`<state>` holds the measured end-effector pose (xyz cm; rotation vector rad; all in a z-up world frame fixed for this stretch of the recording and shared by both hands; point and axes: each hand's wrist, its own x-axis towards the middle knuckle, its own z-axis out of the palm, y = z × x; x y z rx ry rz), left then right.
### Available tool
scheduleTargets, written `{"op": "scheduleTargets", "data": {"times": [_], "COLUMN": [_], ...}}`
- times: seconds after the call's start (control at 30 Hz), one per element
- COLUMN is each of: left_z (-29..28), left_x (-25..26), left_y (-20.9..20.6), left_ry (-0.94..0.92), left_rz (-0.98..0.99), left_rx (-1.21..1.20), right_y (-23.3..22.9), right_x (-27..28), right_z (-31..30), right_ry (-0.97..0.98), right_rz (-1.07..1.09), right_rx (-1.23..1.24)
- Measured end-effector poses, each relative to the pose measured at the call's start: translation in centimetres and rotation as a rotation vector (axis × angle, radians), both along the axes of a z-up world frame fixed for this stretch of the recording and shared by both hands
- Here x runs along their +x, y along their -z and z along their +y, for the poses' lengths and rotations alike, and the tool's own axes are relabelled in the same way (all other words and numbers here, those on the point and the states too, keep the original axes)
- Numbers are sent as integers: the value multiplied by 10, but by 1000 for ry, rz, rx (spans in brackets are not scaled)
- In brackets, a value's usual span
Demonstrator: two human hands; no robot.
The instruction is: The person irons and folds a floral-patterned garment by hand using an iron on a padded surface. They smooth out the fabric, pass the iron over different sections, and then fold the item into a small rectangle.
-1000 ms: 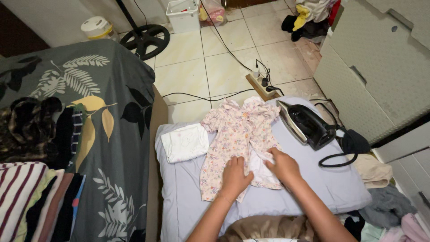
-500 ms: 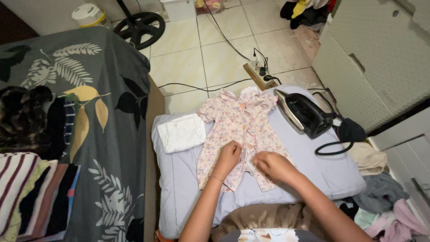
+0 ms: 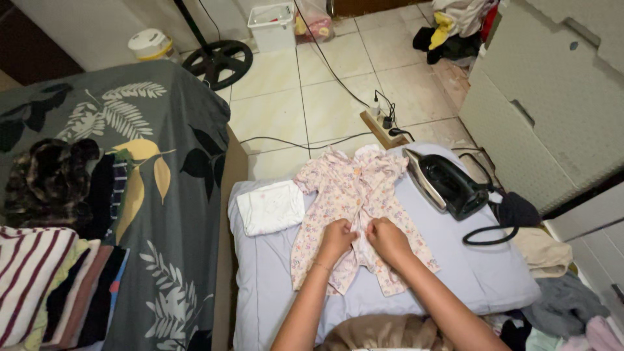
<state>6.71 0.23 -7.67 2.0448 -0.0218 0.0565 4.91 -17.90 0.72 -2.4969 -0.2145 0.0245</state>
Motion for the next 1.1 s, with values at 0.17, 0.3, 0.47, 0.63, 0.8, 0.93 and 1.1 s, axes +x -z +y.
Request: {"op": "scheduleTargets", "data": {"times": [0.17, 0.3, 0.47, 0.63, 0.8, 0.93, 1.1], "left_z": [-4, -15, -15, -17, -10, -14, -20], "left_x": [6, 12, 18, 29, 25, 26, 13], "left_y": [1, -4, 19, 49, 46, 49, 32], "left_ry": [20, -17, 10, -19, -19, -40, 69], "left_rz": [12, 219, 74, 66, 275, 232, -21], "left_rx": [-167, -536, -400, -402, -716, -680, -635], "right_y": [-13, -4, 17, 39, 58, 65, 93], "right_x": [-1, 5, 24, 29, 35, 36, 49], "right_z": [2, 3, -1, -1, 0, 2, -5], "right_ry": [49, 99, 160, 109, 50, 113, 113], "right_rz": [12, 54, 110, 217, 150, 161, 275], "right_rx": [183, 386, 569, 698, 757, 658, 869]}}
